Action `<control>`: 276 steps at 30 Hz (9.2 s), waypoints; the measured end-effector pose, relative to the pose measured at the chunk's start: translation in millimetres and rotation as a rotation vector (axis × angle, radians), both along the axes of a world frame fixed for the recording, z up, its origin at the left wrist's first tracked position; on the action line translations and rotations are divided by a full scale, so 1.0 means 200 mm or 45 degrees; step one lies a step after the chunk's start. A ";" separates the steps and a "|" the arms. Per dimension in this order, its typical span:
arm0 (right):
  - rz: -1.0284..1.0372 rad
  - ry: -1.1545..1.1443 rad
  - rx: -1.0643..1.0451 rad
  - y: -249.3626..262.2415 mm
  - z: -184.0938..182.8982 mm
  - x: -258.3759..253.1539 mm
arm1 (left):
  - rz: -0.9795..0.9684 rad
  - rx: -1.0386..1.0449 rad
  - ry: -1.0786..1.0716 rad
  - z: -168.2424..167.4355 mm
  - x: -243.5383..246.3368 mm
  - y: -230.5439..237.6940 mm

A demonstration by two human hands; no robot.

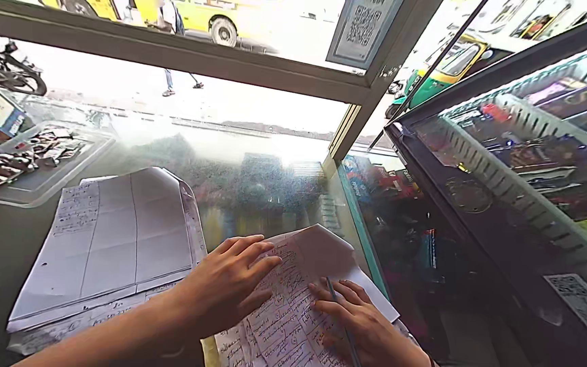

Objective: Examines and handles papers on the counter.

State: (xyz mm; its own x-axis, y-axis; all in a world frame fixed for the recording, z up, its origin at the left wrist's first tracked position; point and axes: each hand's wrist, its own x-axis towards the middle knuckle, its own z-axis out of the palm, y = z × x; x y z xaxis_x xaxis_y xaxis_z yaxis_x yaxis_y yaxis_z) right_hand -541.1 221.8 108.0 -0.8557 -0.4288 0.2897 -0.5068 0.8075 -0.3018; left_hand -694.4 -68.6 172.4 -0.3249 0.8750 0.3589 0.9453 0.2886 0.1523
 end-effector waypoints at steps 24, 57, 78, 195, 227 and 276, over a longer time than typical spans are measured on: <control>0.101 -0.248 -1.234 -0.01 0.28 -0.61 | -0.100 0.247 -1.051 -0.20 -0.54 0.46; -0.319 0.389 -0.565 -0.13 0.04 -0.71 | 0.010 -0.196 -0.721 -0.11 -0.56 0.40; -0.572 0.588 -1.164 0.23 0.31 -0.63 | -0.081 -0.099 -0.751 -0.17 -0.59 0.39; -0.404 -0.172 -0.870 -0.26 0.05 -0.62 | -0.404 -0.164 -0.914 -0.11 -0.49 0.38; -0.459 -0.205 -0.765 -0.24 0.06 -0.60 | -0.372 -0.170 -0.947 -0.11 -0.52 0.37; -0.560 -0.163 -0.769 -0.24 0.05 -0.59 | -0.411 -0.132 -0.965 -0.11 -0.51 0.37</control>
State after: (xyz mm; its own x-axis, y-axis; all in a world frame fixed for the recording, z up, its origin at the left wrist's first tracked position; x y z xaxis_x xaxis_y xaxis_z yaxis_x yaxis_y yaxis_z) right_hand -659.6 173.8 118.8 -0.9539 0.1612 0.2531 -0.1078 0.6031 -0.7903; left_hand -797.3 5.1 150.8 -0.1735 0.9833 0.0558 0.6356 0.0685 0.7689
